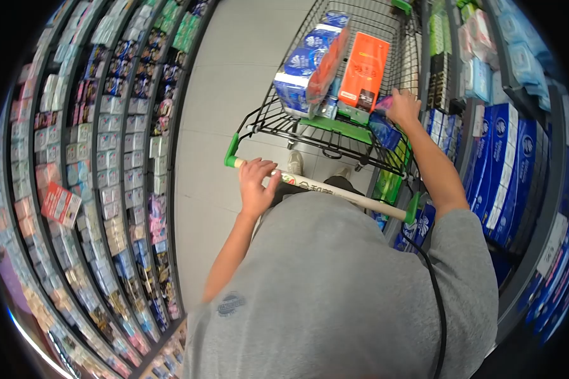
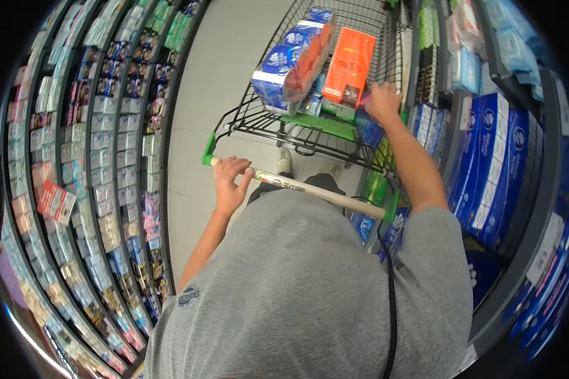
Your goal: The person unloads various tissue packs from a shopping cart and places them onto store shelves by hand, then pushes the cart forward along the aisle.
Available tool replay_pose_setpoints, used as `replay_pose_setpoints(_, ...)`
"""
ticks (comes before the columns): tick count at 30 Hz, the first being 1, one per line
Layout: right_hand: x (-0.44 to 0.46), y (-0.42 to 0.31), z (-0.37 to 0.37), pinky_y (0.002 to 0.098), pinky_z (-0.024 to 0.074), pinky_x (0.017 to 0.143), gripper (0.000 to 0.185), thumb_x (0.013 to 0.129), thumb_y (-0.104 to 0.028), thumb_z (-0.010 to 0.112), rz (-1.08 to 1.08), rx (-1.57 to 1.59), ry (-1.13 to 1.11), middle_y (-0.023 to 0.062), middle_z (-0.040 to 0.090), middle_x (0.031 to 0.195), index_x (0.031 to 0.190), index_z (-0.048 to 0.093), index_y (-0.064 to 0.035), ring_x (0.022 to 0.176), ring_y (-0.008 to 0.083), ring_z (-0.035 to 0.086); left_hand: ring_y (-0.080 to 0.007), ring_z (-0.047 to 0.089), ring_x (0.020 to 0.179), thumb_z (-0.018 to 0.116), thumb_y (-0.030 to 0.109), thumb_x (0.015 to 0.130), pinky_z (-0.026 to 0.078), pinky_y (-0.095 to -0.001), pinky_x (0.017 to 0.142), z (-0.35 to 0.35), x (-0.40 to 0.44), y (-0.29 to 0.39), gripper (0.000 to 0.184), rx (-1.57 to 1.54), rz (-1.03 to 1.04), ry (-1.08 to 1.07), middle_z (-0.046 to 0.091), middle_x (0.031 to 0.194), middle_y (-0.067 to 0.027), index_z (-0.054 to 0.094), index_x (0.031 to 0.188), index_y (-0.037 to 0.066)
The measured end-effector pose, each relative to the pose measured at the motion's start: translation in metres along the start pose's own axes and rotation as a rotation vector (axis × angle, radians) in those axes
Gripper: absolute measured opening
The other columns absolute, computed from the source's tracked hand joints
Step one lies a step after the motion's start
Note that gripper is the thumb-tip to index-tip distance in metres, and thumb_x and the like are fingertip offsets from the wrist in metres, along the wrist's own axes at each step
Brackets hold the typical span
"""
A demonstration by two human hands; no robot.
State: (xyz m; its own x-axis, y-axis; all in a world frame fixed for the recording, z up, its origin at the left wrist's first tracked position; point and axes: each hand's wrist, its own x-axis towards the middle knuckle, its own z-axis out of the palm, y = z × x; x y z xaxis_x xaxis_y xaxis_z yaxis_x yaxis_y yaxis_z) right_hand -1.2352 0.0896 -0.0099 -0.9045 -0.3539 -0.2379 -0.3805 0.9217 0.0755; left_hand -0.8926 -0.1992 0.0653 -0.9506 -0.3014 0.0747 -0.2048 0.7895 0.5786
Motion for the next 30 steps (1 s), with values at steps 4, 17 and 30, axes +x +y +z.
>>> replay_pose_setpoints(4,-0.029,0.01,-0.066,0.0481,0.0486,0.088,0.06,0.069,-0.034,0.078,0.178,0.208,0.128,0.0201,0.056,0.118,0.121,0.061,-0.0103,0.109,0.0393,0.057,-0.0198,0.067,0.091,0.067,0.016,0.088,0.046,-0.041,0.091,-0.003,0.031,-0.004,0.016,-0.272,-0.21,-0.067,0.071,0.086,-0.0075,0.071,0.096,0.003)
replay_pose_setpoints(17,-0.222,-0.021,-0.138,0.0295,0.0468,0.09,0.046,0.072,-0.003,0.073,0.339,1.886,0.583,0.009,0.061,0.109,0.116,0.062,0.0025,0.098,0.0171,0.059,-0.0245,0.065,0.104,0.049,0.044,0.1,0.052,-0.0375,0.091,0.028,0.13,0.094,0.054,-1.401,-0.486,-0.825,0.064,0.117,-0.0167,0.05,0.127,-0.003)
replay_pose_setpoints(30,-0.23,-0.083,-0.111,0.0236,0.0482,0.077,0.038,0.095,-0.025,0.062,0.201,1.877,-0.031,0.0036,0.066,0.105,0.123,0.06,0.0005,0.09,0.009,0.06,-0.0219,0.067,0.103,0.06,0.024,0.092,0.053,-0.039,0.09,-0.007,0.169,0.096,0.032,-1.663,-0.527,-0.656,0.068,0.111,-0.0102,0.057,0.117,0.003)
